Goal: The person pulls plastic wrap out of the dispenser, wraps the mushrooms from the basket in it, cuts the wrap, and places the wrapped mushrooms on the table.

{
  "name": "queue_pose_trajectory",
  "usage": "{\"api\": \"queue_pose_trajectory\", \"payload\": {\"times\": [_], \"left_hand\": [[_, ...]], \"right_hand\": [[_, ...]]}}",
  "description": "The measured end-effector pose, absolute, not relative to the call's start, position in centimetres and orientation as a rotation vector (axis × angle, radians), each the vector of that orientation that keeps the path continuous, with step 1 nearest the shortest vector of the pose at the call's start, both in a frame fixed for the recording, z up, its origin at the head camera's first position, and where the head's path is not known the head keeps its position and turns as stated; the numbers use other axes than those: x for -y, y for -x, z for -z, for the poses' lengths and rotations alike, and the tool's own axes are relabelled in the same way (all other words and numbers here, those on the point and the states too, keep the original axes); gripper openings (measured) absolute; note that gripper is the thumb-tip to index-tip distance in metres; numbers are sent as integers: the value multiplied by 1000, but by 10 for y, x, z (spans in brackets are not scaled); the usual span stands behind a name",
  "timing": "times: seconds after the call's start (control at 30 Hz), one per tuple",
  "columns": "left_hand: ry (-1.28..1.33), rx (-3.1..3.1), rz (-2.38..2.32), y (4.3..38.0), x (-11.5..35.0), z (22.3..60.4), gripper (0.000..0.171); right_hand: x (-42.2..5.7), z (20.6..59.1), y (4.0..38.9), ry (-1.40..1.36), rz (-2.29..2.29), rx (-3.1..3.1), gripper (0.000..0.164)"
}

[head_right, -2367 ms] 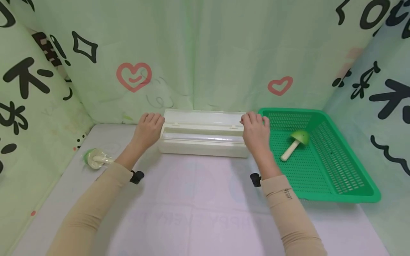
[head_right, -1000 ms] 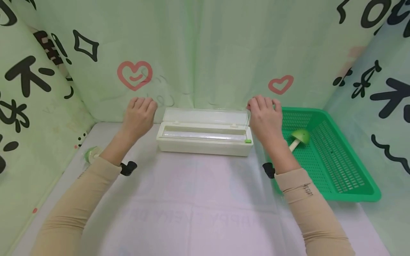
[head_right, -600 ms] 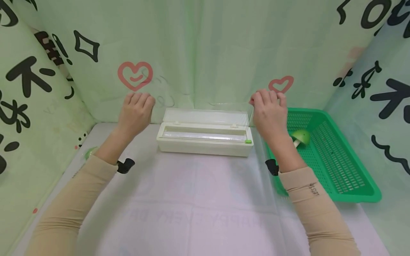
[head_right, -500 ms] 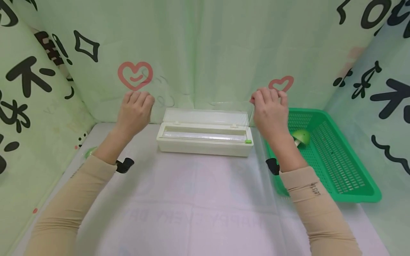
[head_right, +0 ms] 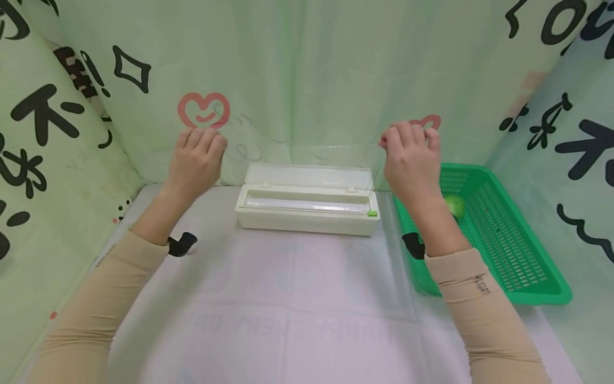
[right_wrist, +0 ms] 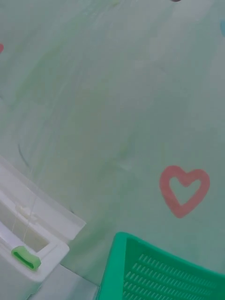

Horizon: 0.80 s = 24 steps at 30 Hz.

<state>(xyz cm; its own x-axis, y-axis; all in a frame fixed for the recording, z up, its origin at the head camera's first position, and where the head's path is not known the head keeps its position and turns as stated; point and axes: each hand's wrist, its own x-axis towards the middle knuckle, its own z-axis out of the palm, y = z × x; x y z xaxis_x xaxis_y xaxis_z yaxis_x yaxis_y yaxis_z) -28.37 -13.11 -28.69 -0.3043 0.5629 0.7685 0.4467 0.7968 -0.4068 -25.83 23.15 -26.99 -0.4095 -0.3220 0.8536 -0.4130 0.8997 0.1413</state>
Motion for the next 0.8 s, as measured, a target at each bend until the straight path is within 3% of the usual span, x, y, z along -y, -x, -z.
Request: {"api": "queue_pose_trajectory", "payload": {"times": [0.5,0.8], "left_hand": [[783,1900,-119,274,133,273,7],[881,1802,-70,248,139,287,11]], "right_hand": [[-232,257,247,-528,-122,2015,16],[-235,276,216,-582,-183,1936,20]]}}
